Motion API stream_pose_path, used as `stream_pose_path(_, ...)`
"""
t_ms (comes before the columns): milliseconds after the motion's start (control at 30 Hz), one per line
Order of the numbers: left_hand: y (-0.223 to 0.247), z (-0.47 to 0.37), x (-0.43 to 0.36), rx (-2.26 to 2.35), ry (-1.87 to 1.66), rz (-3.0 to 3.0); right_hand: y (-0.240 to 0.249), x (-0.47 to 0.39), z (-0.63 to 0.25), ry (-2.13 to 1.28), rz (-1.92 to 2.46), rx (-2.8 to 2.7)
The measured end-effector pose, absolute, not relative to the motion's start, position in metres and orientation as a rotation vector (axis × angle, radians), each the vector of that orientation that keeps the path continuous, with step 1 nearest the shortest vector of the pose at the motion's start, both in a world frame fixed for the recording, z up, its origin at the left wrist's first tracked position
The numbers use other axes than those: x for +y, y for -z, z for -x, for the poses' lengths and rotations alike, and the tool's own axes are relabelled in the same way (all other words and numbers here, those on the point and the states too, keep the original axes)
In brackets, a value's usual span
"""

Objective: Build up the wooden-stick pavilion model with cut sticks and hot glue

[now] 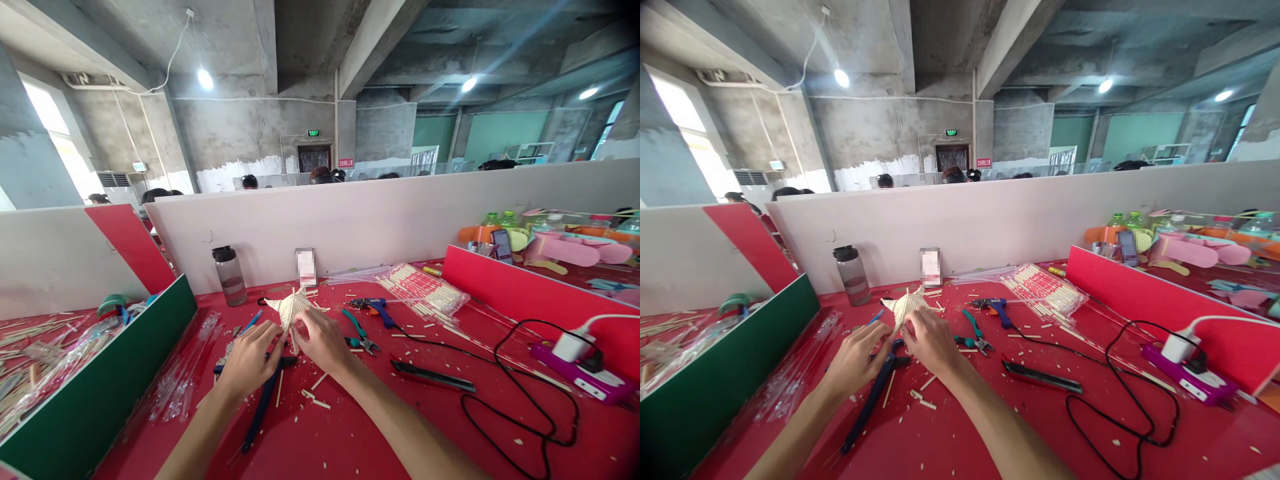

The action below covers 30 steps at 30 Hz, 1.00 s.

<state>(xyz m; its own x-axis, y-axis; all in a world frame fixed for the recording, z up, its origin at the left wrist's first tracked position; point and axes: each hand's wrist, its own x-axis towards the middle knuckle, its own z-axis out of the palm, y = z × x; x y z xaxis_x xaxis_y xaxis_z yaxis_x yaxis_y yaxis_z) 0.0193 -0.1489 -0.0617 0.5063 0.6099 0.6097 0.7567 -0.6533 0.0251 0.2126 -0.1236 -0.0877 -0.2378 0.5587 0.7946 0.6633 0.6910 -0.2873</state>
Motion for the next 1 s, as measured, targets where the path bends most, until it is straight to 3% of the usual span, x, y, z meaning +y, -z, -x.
stream_pose_path(1000, 0.0601, -0.0204, -0.1501, -1.129, 0.887, 2.514, 0.087, -0.1276, -0.2191, 0.174, 0.902, -1.948)
